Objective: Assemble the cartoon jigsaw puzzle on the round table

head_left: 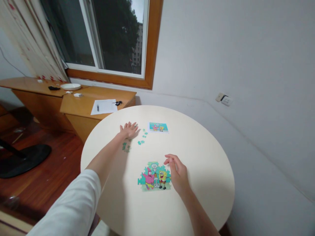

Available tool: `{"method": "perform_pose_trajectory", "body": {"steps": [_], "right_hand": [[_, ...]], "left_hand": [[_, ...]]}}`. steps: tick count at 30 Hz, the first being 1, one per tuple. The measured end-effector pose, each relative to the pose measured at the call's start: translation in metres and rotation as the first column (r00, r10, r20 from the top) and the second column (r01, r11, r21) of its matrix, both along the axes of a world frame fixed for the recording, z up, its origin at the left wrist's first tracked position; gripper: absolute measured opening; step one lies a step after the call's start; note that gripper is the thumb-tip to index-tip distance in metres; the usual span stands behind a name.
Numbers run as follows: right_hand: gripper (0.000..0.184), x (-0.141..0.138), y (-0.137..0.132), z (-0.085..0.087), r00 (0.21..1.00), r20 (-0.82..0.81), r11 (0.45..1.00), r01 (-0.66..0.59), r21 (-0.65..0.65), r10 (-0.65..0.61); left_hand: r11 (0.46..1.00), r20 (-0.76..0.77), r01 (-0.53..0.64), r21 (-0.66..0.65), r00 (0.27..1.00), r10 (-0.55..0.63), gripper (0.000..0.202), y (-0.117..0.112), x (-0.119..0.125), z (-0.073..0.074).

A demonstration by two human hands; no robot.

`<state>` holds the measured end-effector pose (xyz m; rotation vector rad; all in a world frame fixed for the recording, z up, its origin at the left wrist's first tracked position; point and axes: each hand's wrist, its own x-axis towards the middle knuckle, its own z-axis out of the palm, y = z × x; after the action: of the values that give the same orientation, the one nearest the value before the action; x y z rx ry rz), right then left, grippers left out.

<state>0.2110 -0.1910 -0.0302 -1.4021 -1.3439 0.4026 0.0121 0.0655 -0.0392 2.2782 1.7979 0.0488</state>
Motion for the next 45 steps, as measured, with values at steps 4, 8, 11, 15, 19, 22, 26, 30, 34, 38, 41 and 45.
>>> {"method": "perform_pose_trajectory", "body": {"steps": [4, 8, 11, 15, 19, 22, 26, 30, 34, 38, 41, 45], "right_hand": [[0.029, 0.000, 0.000, 0.001, 1.000, 0.013, 1.000, 0.013, -0.004, -0.013], [0.029, 0.000, -0.002, 0.003, 0.999, 0.024, 1.000, 0.022, -0.008, -0.022], [0.029, -0.001, -0.003, 0.005, 1.000, 0.030, 1.000, 0.007, -0.012, -0.007], [0.030, -0.003, -0.005, 0.007, 0.999, 0.042, 1.000, -0.010, -0.009, 0.011], [0.029, -0.003, -0.005, 0.006, 0.999, 0.039, 1.000, -0.015, -0.009, 0.015], [0.028, -0.002, -0.005, 0.006, 0.999, 0.038, 1.000, -0.010, -0.008, 0.011], [0.028, 0.000, -0.003, 0.004, 0.999, 0.037, 1.000, 0.006, -0.013, -0.005], [0.028, 0.000, -0.002, 0.005, 1.000, 0.015, 1.000, 0.019, -0.012, -0.019], [0.028, -0.002, -0.002, 0.007, 1.000, 0.010, 1.000, -0.017, -0.005, 0.017], [0.029, -0.003, -0.001, 0.006, 0.999, 0.013, 0.999, -0.042, 0.005, 0.042], [0.030, -0.001, 0.000, 0.005, 0.999, 0.009, 0.999, -0.043, 0.009, 0.042], [0.031, 0.001, 0.001, 0.004, 0.999, 0.002, 0.999, -0.034, 0.007, 0.034]], "left_hand": [[0.991, -0.019, 0.133, 0.012, 0.991, -0.133, 0.068, -0.006, 0.020, -0.001], [0.979, -0.038, 0.205, 0.002, 0.978, -0.205, 0.069, -0.021, 0.019, -0.001], [0.964, -0.059, 0.264, -0.034, 0.962, -0.266, 0.070, -0.040, 0.009, -0.001], [0.938, -0.052, 0.346, -0.036, 0.936, -0.347, 0.069, -0.069, -0.005, -0.003], [0.924, -0.016, 0.373, -0.087, 0.927, -0.375, 0.067, -0.076, -0.005, 0.001], [0.945, -0.017, 0.326, -0.007, 0.945, -0.326, 0.070, -0.062, 0.009, 0.007], [0.948, -0.003, 0.318, -0.004, 0.948, -0.318, 0.070, -0.040, 0.032, 0.005], [0.955, -0.010, 0.297, -0.014, 0.955, -0.297, 0.071, -0.038, 0.040, -0.004], [0.955, -0.022, 0.295, -0.014, 0.955, -0.296, 0.072, -0.054, 0.035, -0.004], [0.948, -0.042, 0.318, -0.015, 0.947, -0.318, 0.074, -0.071, 0.030, 0.001], [0.945, -0.038, 0.324, -0.038, 0.945, -0.325, 0.073, -0.078, 0.027, 0.005], [0.924, -0.050, 0.379, -0.050, 0.923, -0.382, 0.071, -0.088, 0.020, 0.009]]}}
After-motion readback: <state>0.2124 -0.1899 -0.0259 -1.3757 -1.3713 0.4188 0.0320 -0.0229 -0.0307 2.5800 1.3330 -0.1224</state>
